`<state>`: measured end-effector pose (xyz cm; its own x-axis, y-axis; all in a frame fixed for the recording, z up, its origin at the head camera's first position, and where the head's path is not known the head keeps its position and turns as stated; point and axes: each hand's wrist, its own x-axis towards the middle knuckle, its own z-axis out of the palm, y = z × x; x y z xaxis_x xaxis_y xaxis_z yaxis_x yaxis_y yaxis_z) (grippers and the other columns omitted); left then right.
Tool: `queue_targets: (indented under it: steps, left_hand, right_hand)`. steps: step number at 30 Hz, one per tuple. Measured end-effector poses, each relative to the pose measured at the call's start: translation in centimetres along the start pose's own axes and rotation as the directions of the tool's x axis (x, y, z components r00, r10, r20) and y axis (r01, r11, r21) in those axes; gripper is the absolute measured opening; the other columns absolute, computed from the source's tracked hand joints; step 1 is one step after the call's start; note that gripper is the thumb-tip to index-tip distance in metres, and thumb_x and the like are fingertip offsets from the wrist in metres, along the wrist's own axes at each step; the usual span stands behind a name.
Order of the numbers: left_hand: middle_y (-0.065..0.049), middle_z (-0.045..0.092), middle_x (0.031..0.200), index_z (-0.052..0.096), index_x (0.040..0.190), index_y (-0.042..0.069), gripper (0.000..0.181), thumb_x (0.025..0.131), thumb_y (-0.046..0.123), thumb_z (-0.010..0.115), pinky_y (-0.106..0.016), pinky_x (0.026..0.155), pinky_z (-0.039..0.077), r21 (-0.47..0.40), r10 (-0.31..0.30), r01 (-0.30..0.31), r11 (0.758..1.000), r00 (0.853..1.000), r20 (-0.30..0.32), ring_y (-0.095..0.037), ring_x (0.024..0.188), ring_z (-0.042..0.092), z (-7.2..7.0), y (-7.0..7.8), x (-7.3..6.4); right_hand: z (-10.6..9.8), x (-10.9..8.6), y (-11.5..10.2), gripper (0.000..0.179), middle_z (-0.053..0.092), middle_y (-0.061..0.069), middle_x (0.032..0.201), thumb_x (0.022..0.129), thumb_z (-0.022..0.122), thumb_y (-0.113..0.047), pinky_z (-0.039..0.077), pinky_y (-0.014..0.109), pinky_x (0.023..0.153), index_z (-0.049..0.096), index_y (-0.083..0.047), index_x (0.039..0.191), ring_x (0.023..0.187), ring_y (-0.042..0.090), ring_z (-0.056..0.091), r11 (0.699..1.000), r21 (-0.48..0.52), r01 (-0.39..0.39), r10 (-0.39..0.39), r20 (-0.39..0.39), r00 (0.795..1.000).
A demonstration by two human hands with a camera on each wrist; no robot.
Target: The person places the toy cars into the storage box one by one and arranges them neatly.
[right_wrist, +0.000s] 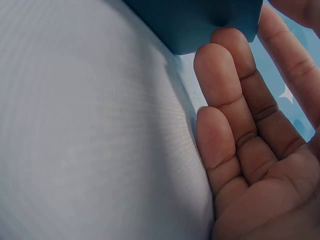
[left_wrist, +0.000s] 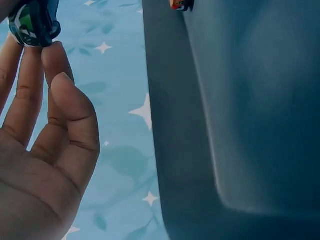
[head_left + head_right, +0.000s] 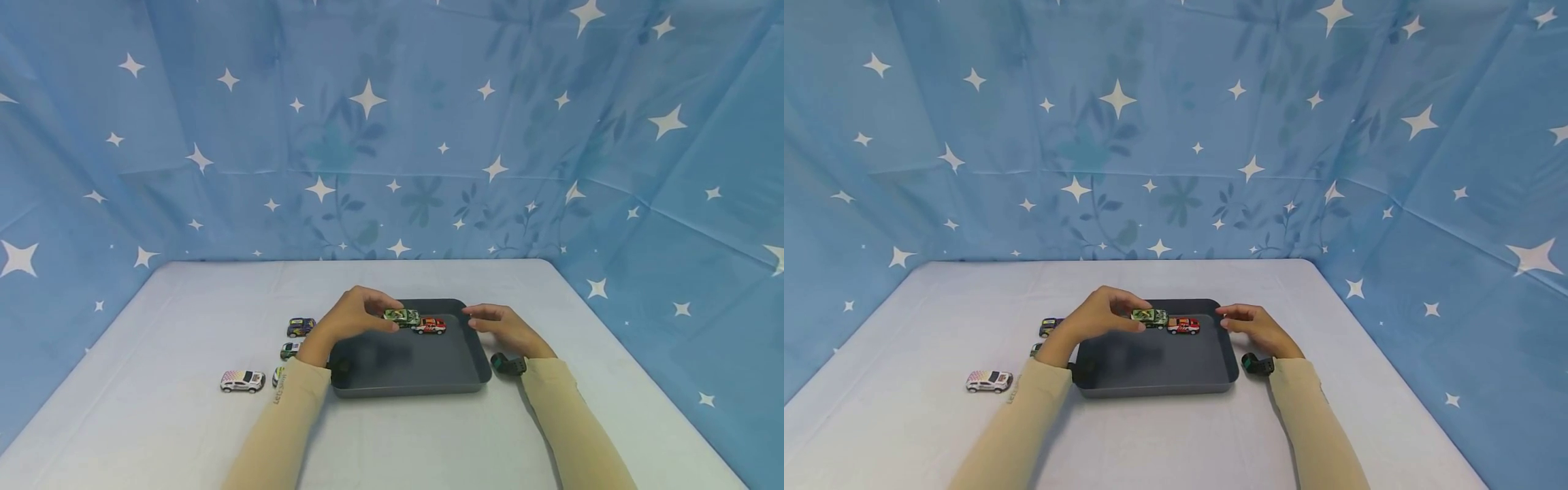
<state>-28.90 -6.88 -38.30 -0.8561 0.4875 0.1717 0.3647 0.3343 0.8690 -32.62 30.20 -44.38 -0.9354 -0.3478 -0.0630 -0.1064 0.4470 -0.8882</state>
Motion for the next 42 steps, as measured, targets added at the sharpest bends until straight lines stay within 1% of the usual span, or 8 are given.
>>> queue_targets:
  steps: [5, 9, 15, 20, 28, 31, 35, 42]
  left_hand:
    - [-0.010, 0.078, 0.124, 0.080, 0.125, 0.003, 0.038, 0.089, 0.009, 0.089, -0.041, 0.095, 0.059, -0.003, -0.005, 0.006, 1.000, 1.000, 0.027, -0.016, 0.105, 0.068, 0.8, -0.3, 0.7]
    - [-0.012, 0.078, 0.124, 0.080, 0.125, 0.001, 0.037, 0.089, 0.007, 0.089, -0.039, 0.096, 0.059, -0.014, -0.007, 0.008, 1.000, 0.999, 0.049, -0.018, 0.106, 0.070, 1.3, -0.7, 1.3]
    - [-0.011, 0.078, 0.126, 0.081, 0.124, 0.002, 0.037, 0.089, 0.008, 0.089, -0.039, 0.097, 0.059, 0.004, -0.030, 0.030, 1.000, 0.999, 0.032, -0.021, 0.109, 0.071, 2.2, -1.1, 1.9]
    - [-0.009, 0.079, 0.124, 0.081, 0.124, 0.004, 0.036, 0.089, 0.009, 0.090, -0.039, 0.098, 0.059, 0.024, -0.055, 0.054, 0.998, 0.998, 0.023, -0.019, 0.109, 0.071, 2.9, -1.3, 2.3]
    - [-0.006, 0.080, 0.115, 0.083, 0.120, 0.006, 0.034, 0.087, 0.010, 0.092, -0.036, 0.091, 0.059, 0.066, -0.085, 0.083, 0.994, 0.996, 0.025, -0.012, 0.097, 0.069, 3.8, -1.2, 2.7]
    - [-0.005, 0.080, 0.115, 0.084, 0.119, 0.008, 0.034, 0.086, 0.012, 0.093, -0.038, 0.093, 0.059, 0.098, -0.101, 0.099, 0.990, 0.995, 0.012, -0.014, 0.099, 0.070, 4.2, -1.2, 3.0]
    - [-0.004, 0.080, 0.116, 0.086, 0.116, 0.011, 0.033, 0.085, 0.014, 0.094, -0.045, 0.098, 0.058, 0.124, -0.123, 0.124, 0.984, 0.992, -0.014, -0.021, 0.107, 0.072, 4.8, -1.2, 3.4]
    - [-0.006, 0.081, 0.116, 0.087, 0.110, 0.014, 0.029, 0.083, 0.015, 0.096, -0.054, 0.109, 0.053, 0.167, -0.186, 0.190, 0.967, 0.982, -0.041, -0.030, 0.119, 0.071, 5.9, -0.8, 4.0]
  right_hand:
    - [-0.1, 0.0, -0.1, 0.050, 0.051, 0.029, 0.159, 0.106, 0.070, -0.022, 0.022, 0.075, 0.123, 0.062, 0.006, 0.146, 0.152, 0.050, 0.038, 1.000, 0.015, -0.002, 0.002, -0.002, 1.000]
    - [-0.1, 0.1, 0.0, 0.051, 0.052, 0.029, 0.158, 0.105, 0.071, -0.022, 0.021, 0.075, 0.123, 0.062, 0.006, 0.146, 0.152, 0.051, 0.038, 1.000, 0.028, -0.010, 0.010, -0.003, 1.000]
    - [-0.1, 0.2, 0.3, 0.051, 0.053, 0.028, 0.157, 0.105, 0.072, -0.022, 0.022, 0.074, 0.123, 0.062, 0.006, 0.146, 0.151, 0.050, 0.041, 1.000, 0.026, -0.013, 0.013, -0.010, 1.000]
    - [-0.2, 0.2, 0.5, 0.050, 0.053, 0.027, 0.157, 0.105, 0.072, -0.023, 0.023, 0.073, 0.124, 0.063, 0.004, 0.146, 0.151, 0.049, 0.042, 1.000, 0.010, -0.006, 0.006, -0.016, 1.000]
    - [-0.1, 0.2, 0.4, 0.050, 0.051, 0.029, 0.158, 0.105, 0.071, -0.022, 0.024, 0.072, 0.124, 0.063, 0.005, 0.146, 0.150, 0.049, 0.043, 1.000, 0.018, 0.014, -0.014, -0.003, 1.000]
    - [-0.1, 0.3, 0.4, 0.050, 0.051, 0.029, 0.159, 0.106, 0.070, -0.022, 0.023, 0.073, 0.124, 0.062, 0.006, 0.146, 0.150, 0.050, 0.042, 1.000, 0.020, 0.008, -0.008, -0.001, 1.000]
    - [-0.1, 0.2, 0.3, 0.050, 0.051, 0.028, 0.159, 0.106, 0.070, -0.023, 0.023, 0.074, 0.123, 0.063, 0.005, 0.146, 0.151, 0.050, 0.041, 1.000, 0.015, 0.005, -0.005, -0.004, 1.000]
    - [-0.1, 0.3, 0.4, 0.051, 0.050, 0.029, 0.160, 0.106, 0.070, -0.022, 0.024, 0.073, 0.124, 0.061, 0.006, 0.147, 0.151, 0.050, 0.040, 1.000, 0.024, 0.011, -0.011, 0.006, 1.000]
